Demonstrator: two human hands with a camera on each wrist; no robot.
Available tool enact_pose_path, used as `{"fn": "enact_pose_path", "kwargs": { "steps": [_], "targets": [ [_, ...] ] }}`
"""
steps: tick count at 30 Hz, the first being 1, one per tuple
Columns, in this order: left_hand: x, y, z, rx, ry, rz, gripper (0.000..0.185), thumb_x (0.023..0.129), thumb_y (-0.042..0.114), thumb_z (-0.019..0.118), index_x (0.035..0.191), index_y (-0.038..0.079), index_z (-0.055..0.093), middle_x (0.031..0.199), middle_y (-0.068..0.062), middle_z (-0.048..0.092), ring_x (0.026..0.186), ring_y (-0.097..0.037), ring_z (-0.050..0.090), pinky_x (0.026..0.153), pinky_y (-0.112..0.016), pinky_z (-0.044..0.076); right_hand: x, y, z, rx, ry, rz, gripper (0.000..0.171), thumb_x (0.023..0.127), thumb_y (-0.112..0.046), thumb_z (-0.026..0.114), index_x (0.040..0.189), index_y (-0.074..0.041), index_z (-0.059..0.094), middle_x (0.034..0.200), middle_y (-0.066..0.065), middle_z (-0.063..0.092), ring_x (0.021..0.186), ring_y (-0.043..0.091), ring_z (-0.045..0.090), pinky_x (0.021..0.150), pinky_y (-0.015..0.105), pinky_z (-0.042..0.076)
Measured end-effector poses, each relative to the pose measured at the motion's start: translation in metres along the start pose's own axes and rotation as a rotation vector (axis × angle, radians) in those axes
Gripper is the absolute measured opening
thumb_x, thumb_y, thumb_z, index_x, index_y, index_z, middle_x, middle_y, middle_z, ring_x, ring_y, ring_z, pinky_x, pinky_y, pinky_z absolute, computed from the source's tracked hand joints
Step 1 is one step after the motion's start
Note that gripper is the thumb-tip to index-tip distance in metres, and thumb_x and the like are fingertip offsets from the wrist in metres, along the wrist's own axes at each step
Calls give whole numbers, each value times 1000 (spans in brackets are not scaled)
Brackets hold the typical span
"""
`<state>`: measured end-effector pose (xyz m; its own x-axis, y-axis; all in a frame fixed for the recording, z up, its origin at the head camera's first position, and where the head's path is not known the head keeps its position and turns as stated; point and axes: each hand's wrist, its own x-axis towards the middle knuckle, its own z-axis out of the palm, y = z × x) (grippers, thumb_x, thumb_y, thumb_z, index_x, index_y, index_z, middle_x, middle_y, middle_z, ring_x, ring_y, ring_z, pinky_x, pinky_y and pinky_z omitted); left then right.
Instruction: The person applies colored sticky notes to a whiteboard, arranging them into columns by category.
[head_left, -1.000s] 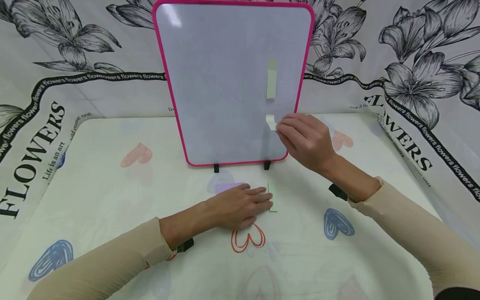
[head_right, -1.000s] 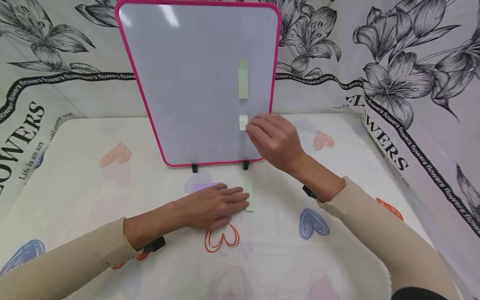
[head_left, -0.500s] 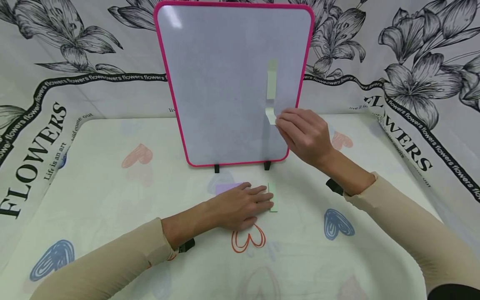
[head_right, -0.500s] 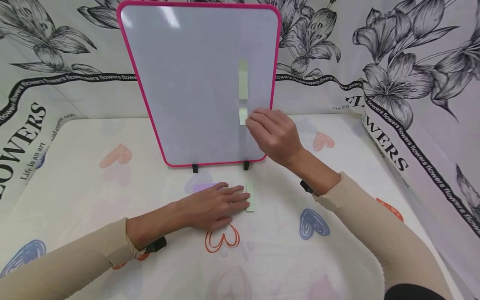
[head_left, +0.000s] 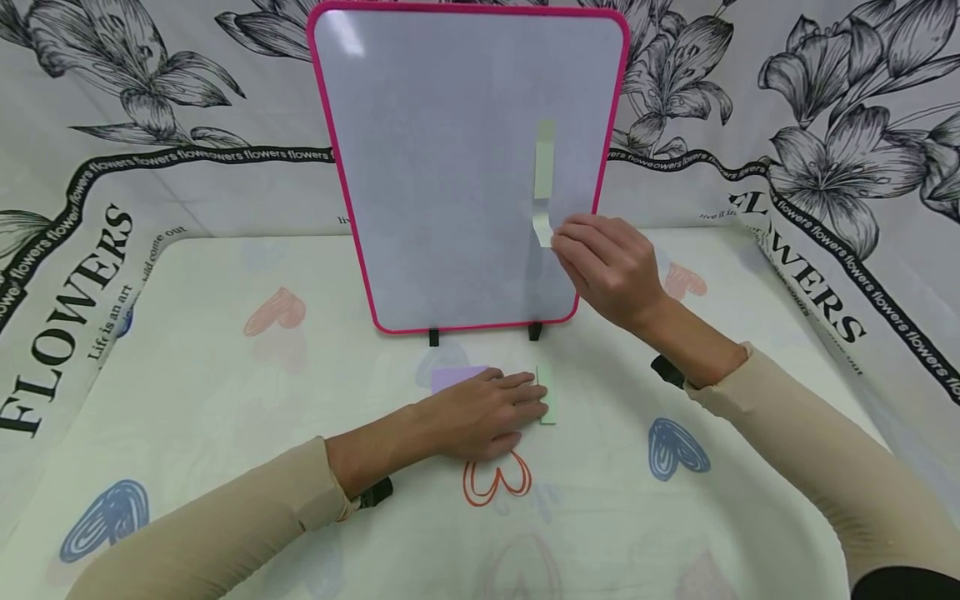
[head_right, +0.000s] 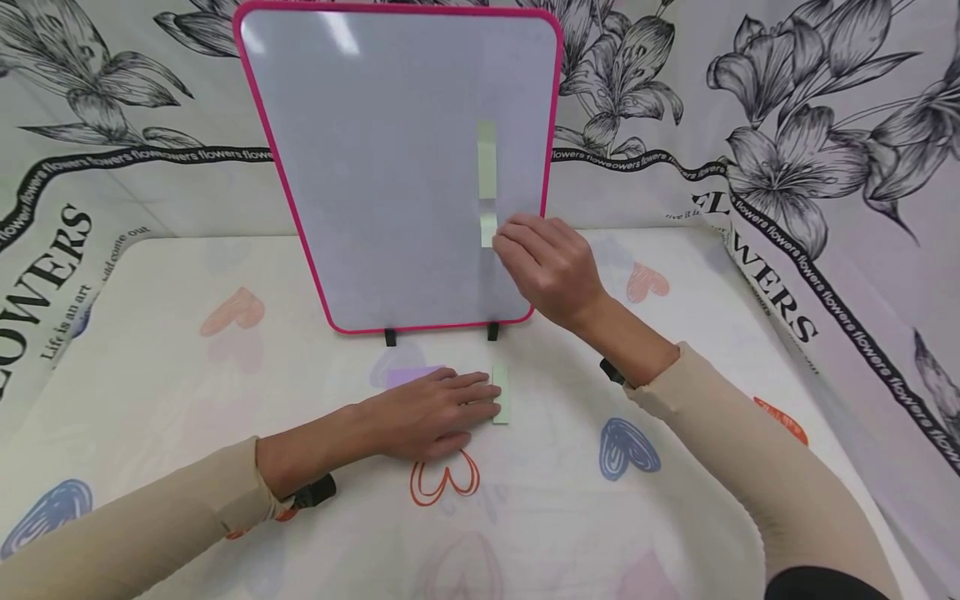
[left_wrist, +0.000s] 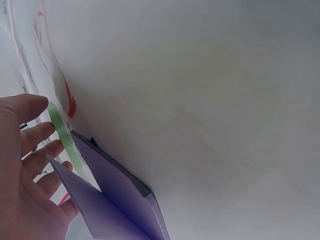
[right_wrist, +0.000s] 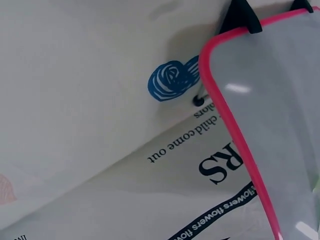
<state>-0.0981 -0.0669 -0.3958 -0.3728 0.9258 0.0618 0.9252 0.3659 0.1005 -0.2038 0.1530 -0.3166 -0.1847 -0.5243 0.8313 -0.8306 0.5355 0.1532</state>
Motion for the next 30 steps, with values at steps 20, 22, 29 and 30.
{"fn": "enact_pose_path", "kwargs": {
  "steps": [20, 22, 29, 30],
  "targets": [
    [26, -52, -62, 97, 611, -272, 22, 89, 3, 56, 102, 1, 73, 97, -9, 72, 89, -24, 69, 80, -38, 55, -9, 2, 6, 0, -57, 22, 12, 83, 1, 77, 95, 0, 75, 93, 15, 74, 90, 32, 69, 78, 45, 58],
    [30, -60, -71, 123, 652, -295, 27, 89, 1, 54, 109, -1, 72, 106, -12, 72, 99, -26, 68, 84, -39, 55, -9, 1, 7, -1, -56, 19, 13, 82, 1, 77, 95, 1, 75, 93, 15, 74, 90, 31, 69, 79, 45, 58],
    [39, -76, -85, 224, 531, -286, 39, 96, 2, 48, 131, 1, 63, 133, -13, 63, 125, -28, 57, 100, -42, 47, -11, 1, 10, -12, -76, 10, 19, 79, 1, 81, 96, 1, 76, 93, 16, 74, 90, 31, 70, 81, 44, 58],
    [40, -77, -86, 233, 519, -286, 39, 96, 2, 48, 132, 1, 63, 134, -12, 63, 126, -28, 56, 100, -42, 46, -11, 1, 10, -14, -81, 9, 18, 79, 1, 81, 96, 1, 76, 93, 16, 74, 90, 31, 70, 81, 44, 58]
  ]
}}
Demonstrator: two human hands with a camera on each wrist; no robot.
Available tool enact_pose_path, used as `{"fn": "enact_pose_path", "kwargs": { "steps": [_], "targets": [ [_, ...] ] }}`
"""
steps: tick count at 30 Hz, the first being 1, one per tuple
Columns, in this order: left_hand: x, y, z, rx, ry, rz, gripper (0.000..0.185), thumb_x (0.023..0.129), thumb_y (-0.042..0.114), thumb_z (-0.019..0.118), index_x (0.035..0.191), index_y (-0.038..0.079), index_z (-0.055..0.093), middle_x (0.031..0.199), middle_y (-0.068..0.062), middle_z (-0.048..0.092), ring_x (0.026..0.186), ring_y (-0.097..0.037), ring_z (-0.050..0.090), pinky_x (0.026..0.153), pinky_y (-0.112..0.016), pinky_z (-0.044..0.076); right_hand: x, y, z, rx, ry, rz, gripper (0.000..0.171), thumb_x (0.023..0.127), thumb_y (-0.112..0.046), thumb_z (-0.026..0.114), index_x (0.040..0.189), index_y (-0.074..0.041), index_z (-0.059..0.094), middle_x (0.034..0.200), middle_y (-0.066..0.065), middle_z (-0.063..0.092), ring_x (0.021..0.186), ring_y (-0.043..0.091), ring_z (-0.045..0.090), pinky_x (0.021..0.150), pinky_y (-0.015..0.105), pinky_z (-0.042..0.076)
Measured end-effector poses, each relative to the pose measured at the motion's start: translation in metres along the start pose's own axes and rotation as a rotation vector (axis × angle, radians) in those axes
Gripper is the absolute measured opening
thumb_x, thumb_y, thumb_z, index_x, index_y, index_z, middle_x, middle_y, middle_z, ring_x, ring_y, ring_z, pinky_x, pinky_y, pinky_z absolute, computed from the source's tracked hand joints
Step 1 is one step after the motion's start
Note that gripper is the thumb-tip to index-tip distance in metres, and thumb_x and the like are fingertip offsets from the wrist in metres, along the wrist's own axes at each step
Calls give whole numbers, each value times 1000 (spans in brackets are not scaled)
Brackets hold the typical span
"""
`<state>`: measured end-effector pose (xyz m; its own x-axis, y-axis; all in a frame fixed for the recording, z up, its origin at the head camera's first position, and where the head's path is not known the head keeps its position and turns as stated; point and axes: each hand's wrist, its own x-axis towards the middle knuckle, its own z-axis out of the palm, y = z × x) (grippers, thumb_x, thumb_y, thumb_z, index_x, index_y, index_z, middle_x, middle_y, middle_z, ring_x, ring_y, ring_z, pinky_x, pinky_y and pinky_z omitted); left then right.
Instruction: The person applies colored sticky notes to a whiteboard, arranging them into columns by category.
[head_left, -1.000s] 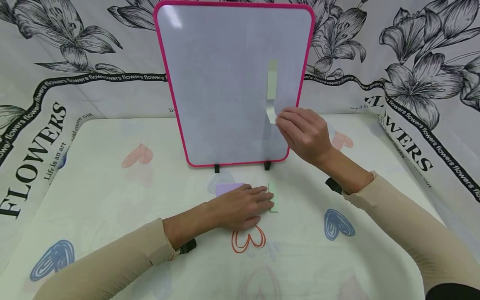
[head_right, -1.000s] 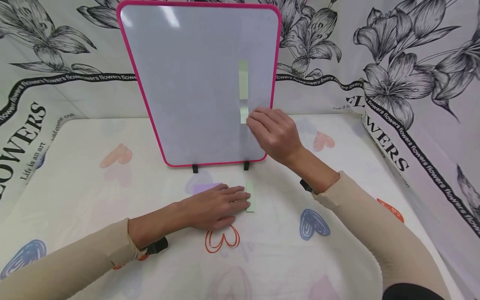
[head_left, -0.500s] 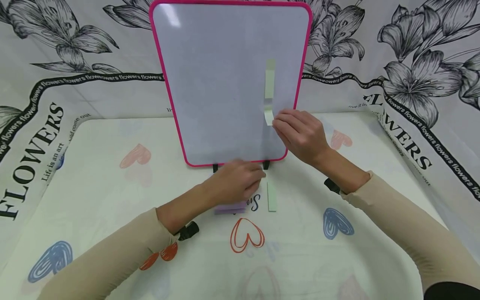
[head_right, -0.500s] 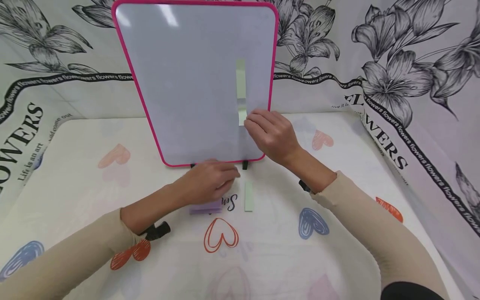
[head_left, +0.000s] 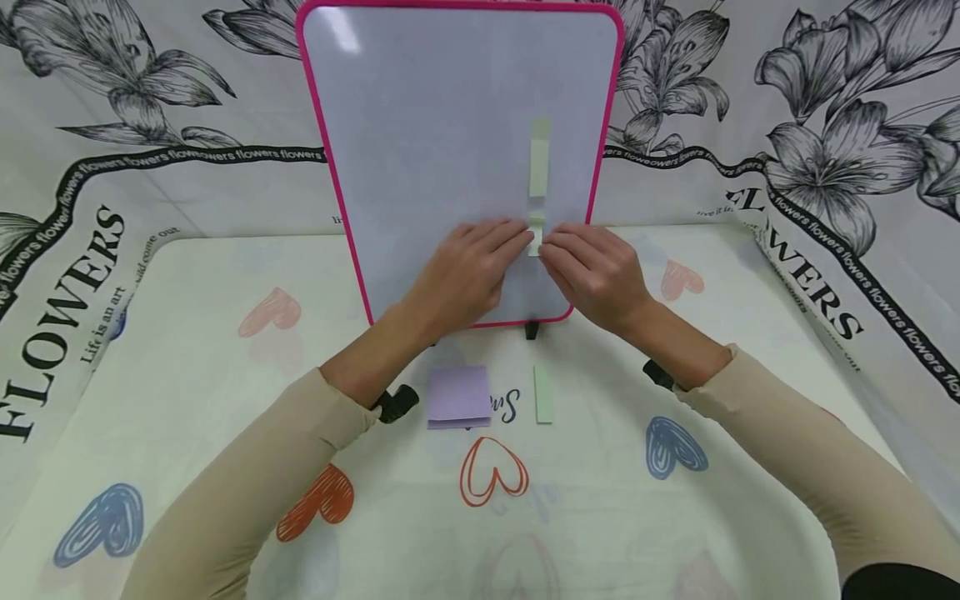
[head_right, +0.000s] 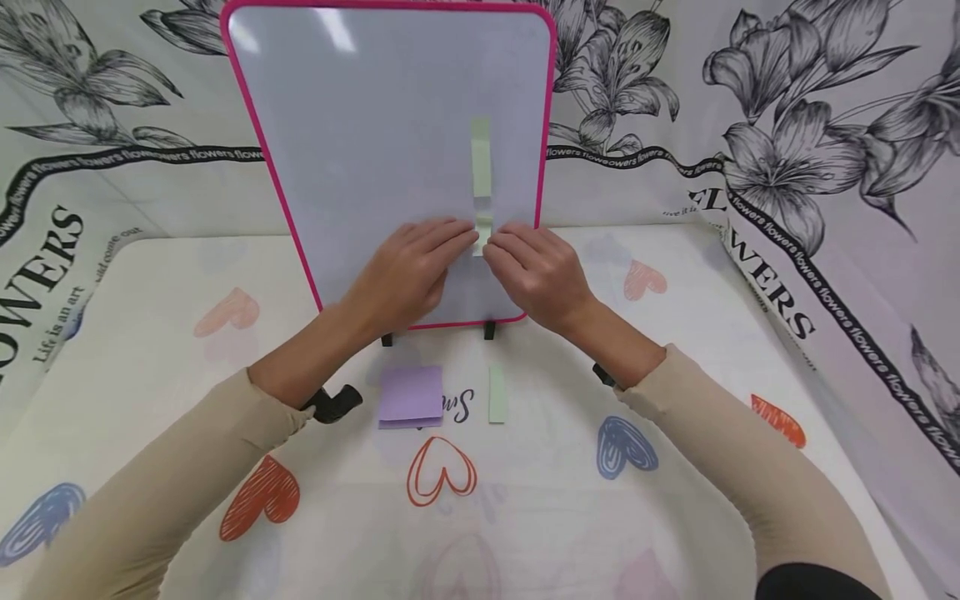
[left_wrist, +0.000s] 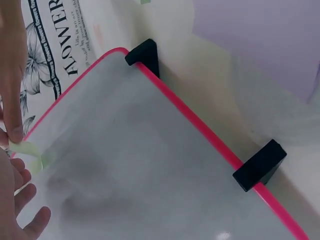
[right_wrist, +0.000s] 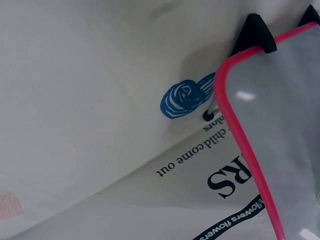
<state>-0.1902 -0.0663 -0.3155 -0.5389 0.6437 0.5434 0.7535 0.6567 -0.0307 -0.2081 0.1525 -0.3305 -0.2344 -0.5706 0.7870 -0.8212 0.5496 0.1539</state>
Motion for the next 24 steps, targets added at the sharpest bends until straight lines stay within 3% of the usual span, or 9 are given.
{"fn": "enact_pose_path", "kwargs": {
  "steps": [11, 24],
  "targets": [
    [3, -9, 6, 224, -59, 118, 41, 96, 6, 52, 136, 5, 60, 145, -6, 55, 143, -23, 38, 108, -47, 35, -1, 1, 0, -18, -14, -5, 14, 82, -1, 78, 95, 1, 75, 94, 16, 74, 91, 31, 70, 81, 44, 58],
    [5, -11, 7, 364, -109, 122, 46, 98, 11, 48, 143, 7, 54, 151, -5, 47, 147, -23, 30, 116, -53, 23, -7, 2, -2, -12, -57, -72, 15, 82, 3, 77, 97, 1, 74, 96, 16, 74, 92, 31, 70, 79, 44, 58]
  ]
}}
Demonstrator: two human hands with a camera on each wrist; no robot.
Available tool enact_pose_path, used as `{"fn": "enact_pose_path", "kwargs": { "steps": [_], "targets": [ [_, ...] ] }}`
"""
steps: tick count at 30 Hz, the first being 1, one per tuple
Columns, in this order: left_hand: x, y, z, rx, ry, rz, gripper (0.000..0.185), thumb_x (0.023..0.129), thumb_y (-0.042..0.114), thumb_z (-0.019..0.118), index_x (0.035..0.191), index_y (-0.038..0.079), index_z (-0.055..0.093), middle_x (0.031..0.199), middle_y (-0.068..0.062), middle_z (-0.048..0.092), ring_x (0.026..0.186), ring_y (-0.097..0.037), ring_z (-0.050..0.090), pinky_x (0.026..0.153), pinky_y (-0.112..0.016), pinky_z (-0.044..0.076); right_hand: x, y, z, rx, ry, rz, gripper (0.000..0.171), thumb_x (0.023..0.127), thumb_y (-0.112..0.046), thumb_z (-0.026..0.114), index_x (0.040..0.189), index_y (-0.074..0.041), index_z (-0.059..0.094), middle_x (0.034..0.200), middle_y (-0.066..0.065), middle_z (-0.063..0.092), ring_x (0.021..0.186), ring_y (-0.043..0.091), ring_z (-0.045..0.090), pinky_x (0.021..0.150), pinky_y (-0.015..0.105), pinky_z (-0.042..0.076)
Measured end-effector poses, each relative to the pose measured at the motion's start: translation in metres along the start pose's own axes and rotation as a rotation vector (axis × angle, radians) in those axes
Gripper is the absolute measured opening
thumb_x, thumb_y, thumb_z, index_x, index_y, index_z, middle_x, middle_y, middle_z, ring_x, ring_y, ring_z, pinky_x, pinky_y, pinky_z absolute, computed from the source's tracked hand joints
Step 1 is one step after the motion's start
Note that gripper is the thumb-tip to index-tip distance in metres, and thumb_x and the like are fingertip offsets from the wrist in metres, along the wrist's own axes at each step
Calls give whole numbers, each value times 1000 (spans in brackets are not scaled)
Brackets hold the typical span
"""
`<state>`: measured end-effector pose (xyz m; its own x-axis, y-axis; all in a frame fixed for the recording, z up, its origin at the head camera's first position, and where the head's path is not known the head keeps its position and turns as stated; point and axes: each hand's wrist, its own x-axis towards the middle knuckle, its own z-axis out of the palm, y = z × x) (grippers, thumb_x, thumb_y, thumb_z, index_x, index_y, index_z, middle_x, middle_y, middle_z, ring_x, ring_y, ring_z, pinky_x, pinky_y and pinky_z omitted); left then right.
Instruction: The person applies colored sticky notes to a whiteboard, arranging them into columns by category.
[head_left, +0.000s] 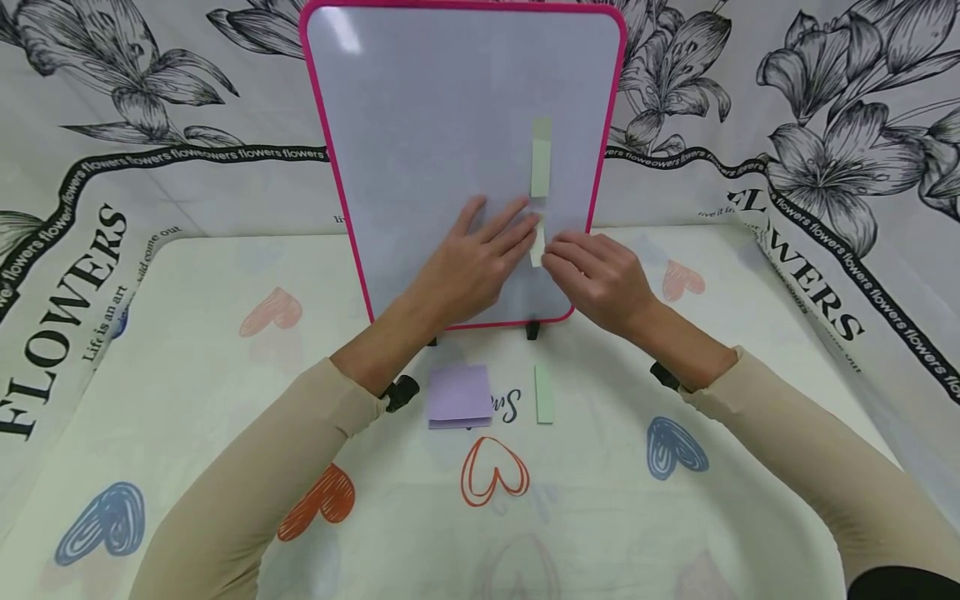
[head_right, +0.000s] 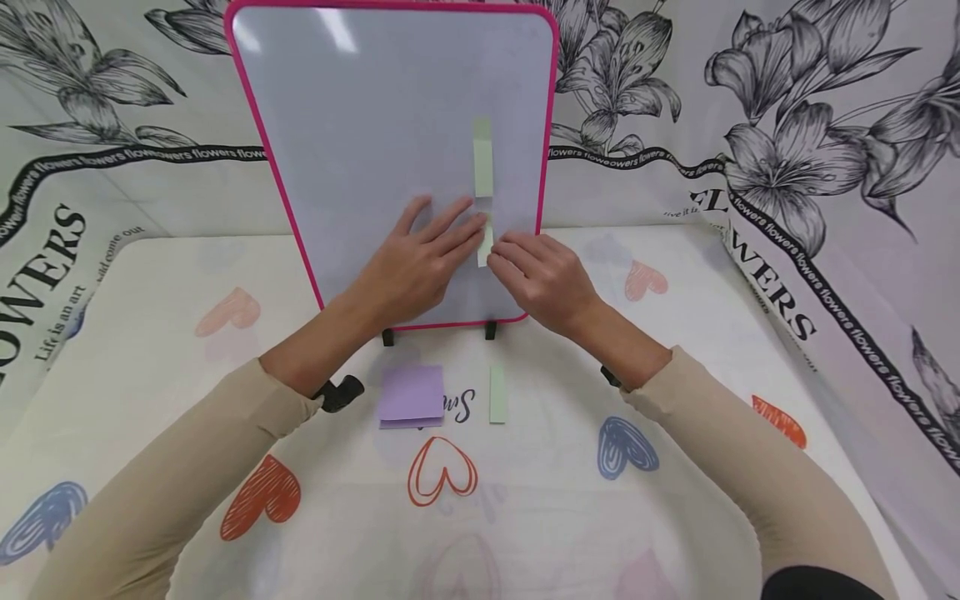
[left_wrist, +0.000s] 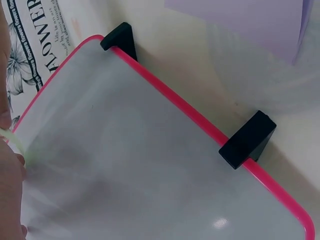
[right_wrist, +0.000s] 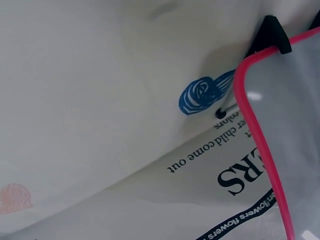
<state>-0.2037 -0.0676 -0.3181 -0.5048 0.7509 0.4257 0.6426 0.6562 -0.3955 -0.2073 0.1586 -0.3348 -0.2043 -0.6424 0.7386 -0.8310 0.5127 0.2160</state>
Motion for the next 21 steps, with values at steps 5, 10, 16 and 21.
{"fn": "enact_pose_path", "kwargs": {
  "steps": [5, 10, 16, 21],
  "targets": [
    [0, -1, 1, 15, 9, -7, 46, 98, 11, 46, 143, 8, 54, 152, -5, 47, 147, -22, 30, 116, -53, 22, -3, 1, -1, -14, -16, -21, 16, 82, 3, 77, 98, 2, 73, 97, 16, 74, 92, 31, 71, 79, 43, 58],
    [-1, -2, 0, 18, 4, -4, 46, 99, 13, 46, 144, 8, 53, 153, -5, 46, 148, -22, 29, 117, -54, 21, -8, 4, -1, -31, -39, -43, 20, 81, 2, 78, 100, 2, 73, 99, 17, 74, 94, 32, 70, 80, 44, 58],
    [-2, -2, 1, 32, -13, -9, 46, 100, 17, 46, 145, 8, 52, 154, -5, 43, 148, -22, 29, 117, -54, 20, -9, 8, 2, -79, -107, -72, 30, 88, -13, 74, 114, 3, 71, 117, 19, 70, 109, 34, 65, 88, 46, 55],
    [-3, -2, 4, 41, -3, -3, 47, 100, 17, 45, 146, 7, 50, 154, -5, 43, 148, -22, 29, 118, -54, 19, -9, 12, 3, -111, -194, -84, 44, 96, -21, 61, 130, 8, 61, 135, 23, 59, 127, 36, 55, 105, 47, 45]
  ]
}}
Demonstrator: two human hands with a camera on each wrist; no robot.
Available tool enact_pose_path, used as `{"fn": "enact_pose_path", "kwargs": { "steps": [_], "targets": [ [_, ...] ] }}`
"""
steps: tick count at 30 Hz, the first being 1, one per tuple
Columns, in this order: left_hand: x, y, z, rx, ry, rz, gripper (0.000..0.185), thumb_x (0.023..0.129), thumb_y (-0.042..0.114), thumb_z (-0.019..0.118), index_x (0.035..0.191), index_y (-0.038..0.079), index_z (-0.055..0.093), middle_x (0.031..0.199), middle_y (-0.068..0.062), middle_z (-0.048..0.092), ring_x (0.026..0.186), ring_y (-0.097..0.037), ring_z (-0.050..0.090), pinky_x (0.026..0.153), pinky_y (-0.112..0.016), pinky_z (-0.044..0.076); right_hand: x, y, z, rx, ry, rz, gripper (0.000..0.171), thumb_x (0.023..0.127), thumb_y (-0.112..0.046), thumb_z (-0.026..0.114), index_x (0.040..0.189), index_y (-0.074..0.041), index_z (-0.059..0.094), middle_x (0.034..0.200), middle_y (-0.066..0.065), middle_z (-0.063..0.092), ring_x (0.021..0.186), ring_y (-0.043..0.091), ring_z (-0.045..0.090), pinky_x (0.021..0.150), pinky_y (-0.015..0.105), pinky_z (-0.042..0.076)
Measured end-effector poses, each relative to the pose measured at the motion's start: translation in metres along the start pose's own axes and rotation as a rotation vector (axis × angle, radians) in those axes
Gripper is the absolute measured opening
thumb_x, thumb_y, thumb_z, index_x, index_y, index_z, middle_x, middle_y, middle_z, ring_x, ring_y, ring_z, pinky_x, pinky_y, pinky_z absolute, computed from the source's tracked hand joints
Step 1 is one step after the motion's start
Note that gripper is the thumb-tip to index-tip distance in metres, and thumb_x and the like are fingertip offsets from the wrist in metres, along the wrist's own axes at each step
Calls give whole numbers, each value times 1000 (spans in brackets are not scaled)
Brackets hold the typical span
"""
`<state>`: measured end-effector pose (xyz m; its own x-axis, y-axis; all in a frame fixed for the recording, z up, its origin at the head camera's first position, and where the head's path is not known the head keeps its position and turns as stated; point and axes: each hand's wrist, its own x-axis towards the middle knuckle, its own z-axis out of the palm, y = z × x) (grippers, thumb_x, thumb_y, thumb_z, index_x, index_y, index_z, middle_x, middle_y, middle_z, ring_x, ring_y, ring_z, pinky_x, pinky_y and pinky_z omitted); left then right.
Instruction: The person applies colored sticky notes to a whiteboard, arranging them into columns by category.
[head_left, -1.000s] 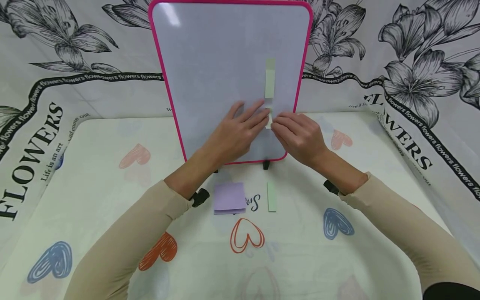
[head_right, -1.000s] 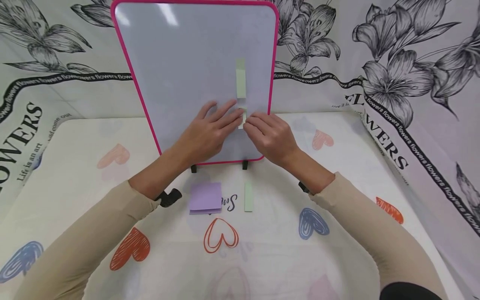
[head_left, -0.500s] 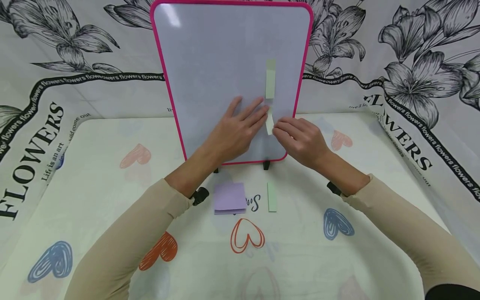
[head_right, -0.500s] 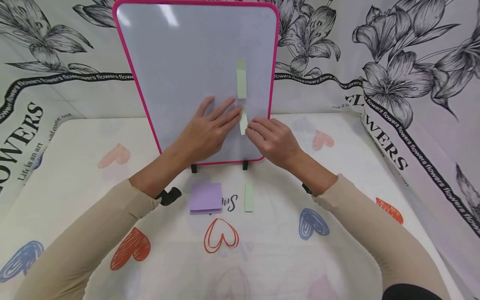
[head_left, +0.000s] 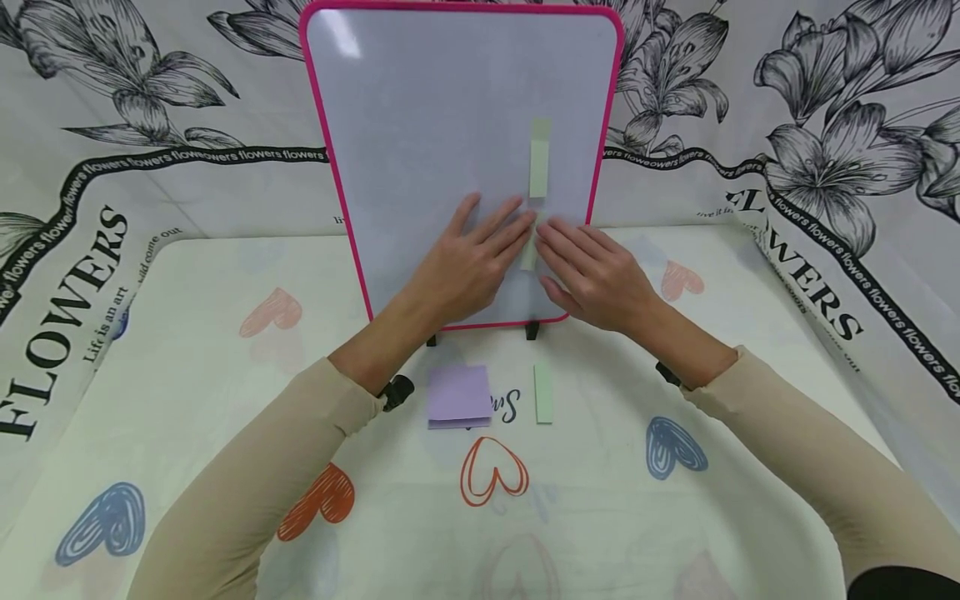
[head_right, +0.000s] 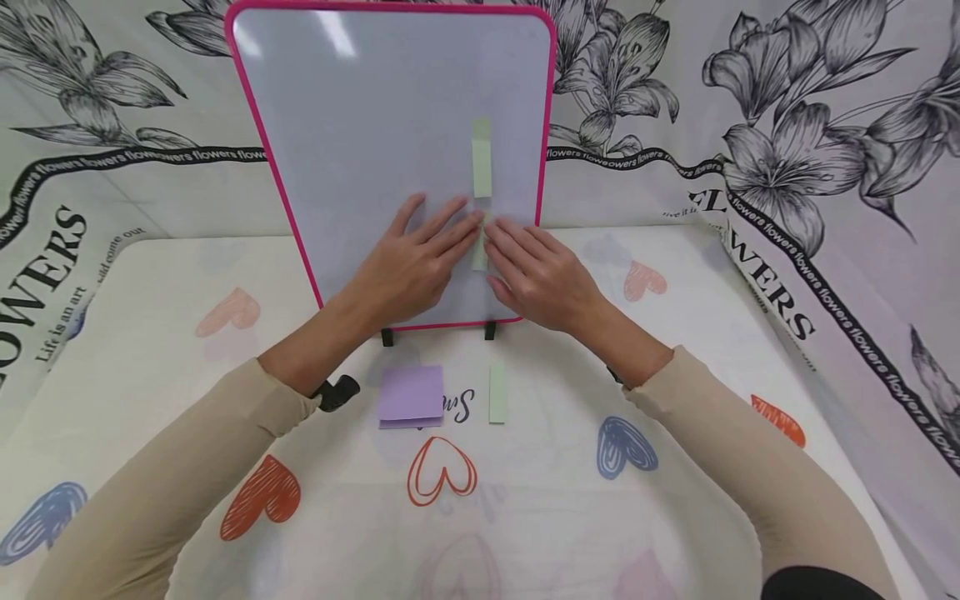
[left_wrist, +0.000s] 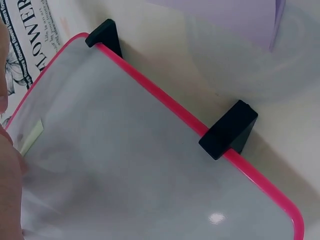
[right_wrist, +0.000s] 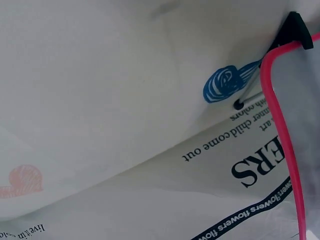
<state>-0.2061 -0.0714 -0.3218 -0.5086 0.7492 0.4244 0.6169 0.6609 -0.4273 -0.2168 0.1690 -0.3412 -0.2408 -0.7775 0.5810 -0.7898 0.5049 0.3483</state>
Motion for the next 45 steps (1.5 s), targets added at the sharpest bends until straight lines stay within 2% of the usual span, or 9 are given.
{"fn": "enact_pose_path", "kwargs": {
  "steps": [3, 7, 10, 15, 24, 31, 37, 45],
  "targets": [
    [-1, -1, 2, 6, -3, 6, 48, 101, 17, 44, 148, 7, 48, 155, -5, 42, 148, -23, 28, 118, -56, 17, 0, 2, 2, -19, -43, -8, 47, 96, -18, 59, 134, 9, 57, 140, 24, 55, 133, 37, 50, 111, 46, 38],
    [-3, -3, 4, 5, -20, 6, 50, 101, 16, 44, 150, 8, 44, 156, -5, 39, 149, -24, 26, 119, -57, 12, -1, 3, 3, -59, -85, -18, 52, 91, -12, 64, 137, 9, 53, 143, 24, 51, 136, 36, 46, 114, 45, 33],
    [-4, -3, 3, -7, -23, 8, 50, 101, 15, 44, 151, 8, 43, 157, -5, 38, 150, -24, 25, 119, -58, 8, -1, 5, 3, -84, -93, -7, 54, 89, -11, 67, 138, 8, 53, 145, 23, 50, 137, 36, 45, 115, 46, 31],
    [-5, -3, 5, -11, -7, 14, 50, 100, 15, 45, 150, 7, 44, 157, -6, 38, 149, -25, 26, 119, -58, 7, -1, 8, 2, -92, -100, 23, 52, 92, -12, 62, 140, 6, 52, 147, 21, 48, 139, 35, 42, 117, 48, 28],
    [-5, -2, 5, -10, -20, 19, 51, 100, 15, 44, 151, 7, 42, 158, -7, 36, 149, -25, 25, 119, -59, 8, -4, 8, 5, -109, -111, 39, 56, 92, -13, 61, 143, 5, 49, 151, 20, 44, 144, 34, 36, 116, 51, 27],
    [-5, -2, 5, -9, -29, 18, 51, 101, 15, 44, 151, 7, 41, 159, -7, 35, 150, -25, 24, 119, -59, 6, -4, 10, 6, -136, -125, 43, 57, 95, -13, 55, 148, 3, 43, 152, 18, 42, 145, 32, 33, 116, 51, 27],
    [-6, -1, 6, -3, -37, 13, 52, 101, 17, 45, 152, 6, 40, 160, -7, 33, 150, -25, 23, 119, -59, 5, -6, 9, 7, -138, -144, 46, 62, 93, -14, 58, 150, 2, 40, 154, 18, 39, 147, 32, 31, 117, 51, 26],
    [-7, 2, 6, 31, -46, 22, 54, 100, 16, 44, 152, 5, 39, 159, -7, 34, 150, -25, 23, 119, -59, 8, -9, 6, 9, -117, -126, 46, 64, 91, -13, 61, 149, 3, 41, 154, 19, 39, 146, 32, 31, 117, 51, 25]
  ]
}}
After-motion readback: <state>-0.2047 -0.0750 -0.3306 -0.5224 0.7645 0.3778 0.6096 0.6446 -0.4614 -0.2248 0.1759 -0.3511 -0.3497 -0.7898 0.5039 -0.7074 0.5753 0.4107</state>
